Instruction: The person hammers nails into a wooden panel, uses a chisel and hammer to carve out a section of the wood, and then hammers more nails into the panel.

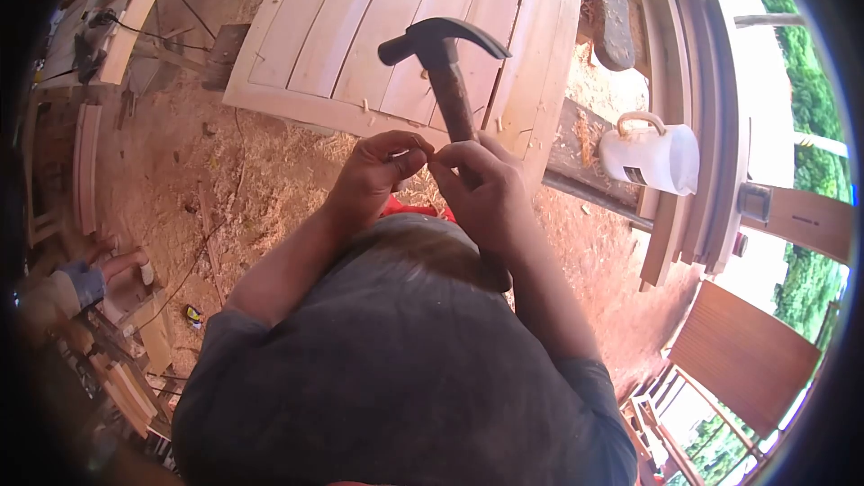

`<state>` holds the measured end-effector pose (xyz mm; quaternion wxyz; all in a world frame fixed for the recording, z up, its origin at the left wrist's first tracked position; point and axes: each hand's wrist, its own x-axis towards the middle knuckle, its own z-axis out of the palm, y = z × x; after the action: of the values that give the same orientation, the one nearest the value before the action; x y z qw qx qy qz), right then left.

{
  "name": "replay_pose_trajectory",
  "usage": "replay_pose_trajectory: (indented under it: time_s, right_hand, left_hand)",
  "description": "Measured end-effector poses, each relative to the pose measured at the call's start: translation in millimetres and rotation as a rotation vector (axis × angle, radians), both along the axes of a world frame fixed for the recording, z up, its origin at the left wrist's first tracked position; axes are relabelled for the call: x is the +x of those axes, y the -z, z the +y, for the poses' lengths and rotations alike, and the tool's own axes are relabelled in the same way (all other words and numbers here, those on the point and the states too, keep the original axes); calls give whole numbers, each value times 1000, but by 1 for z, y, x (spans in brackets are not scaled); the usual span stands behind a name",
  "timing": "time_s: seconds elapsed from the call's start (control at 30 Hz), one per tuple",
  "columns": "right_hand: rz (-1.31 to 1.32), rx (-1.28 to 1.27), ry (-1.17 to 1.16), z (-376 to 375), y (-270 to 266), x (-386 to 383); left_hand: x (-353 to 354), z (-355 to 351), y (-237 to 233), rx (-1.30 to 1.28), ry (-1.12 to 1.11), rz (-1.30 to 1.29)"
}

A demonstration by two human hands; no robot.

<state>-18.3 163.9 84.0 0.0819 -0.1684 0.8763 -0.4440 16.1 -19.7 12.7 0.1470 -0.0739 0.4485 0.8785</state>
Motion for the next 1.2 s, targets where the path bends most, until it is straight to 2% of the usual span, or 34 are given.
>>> replay_pose_trajectory:
  time_s: [0.17, 0.23, 0.33, 0.4, 0.5, 0.63, 0.73, 1.2]
  right_hand:
    - [-14, -11, 23, -12, 4, -1]
    - [-9, -9, 53, -15, 4, -1]
    - [-19, 3, 97, -14, 3, -4]
    - [-91, 13, 163, -15, -2, -3]
    - [-115, -5, 247, -18, 5, 2]
    - [-205, -90, 381, -30, 7, 14]
    - [-210, -133, 438, -38, 10, 23]
    - [-181, -153, 440, -78, -3, 35]
  left_hand:
    - [-8, -19, 3, -196, -58, 113]
    - [-22, -44, 9, -234, -143, 117]
    - [-54, -100, 22, -520, -286, 277]
    - [-74, -131, 21, -615, -301, 285]
    - [-98, -149, 19, -859, -70, 314]
    - [-127, -137, 30, -952, 216, 473]
    - [-139, -130, 46, -978, 258, 614]
    - [-136, -125, 46, -1130, 211, 680]
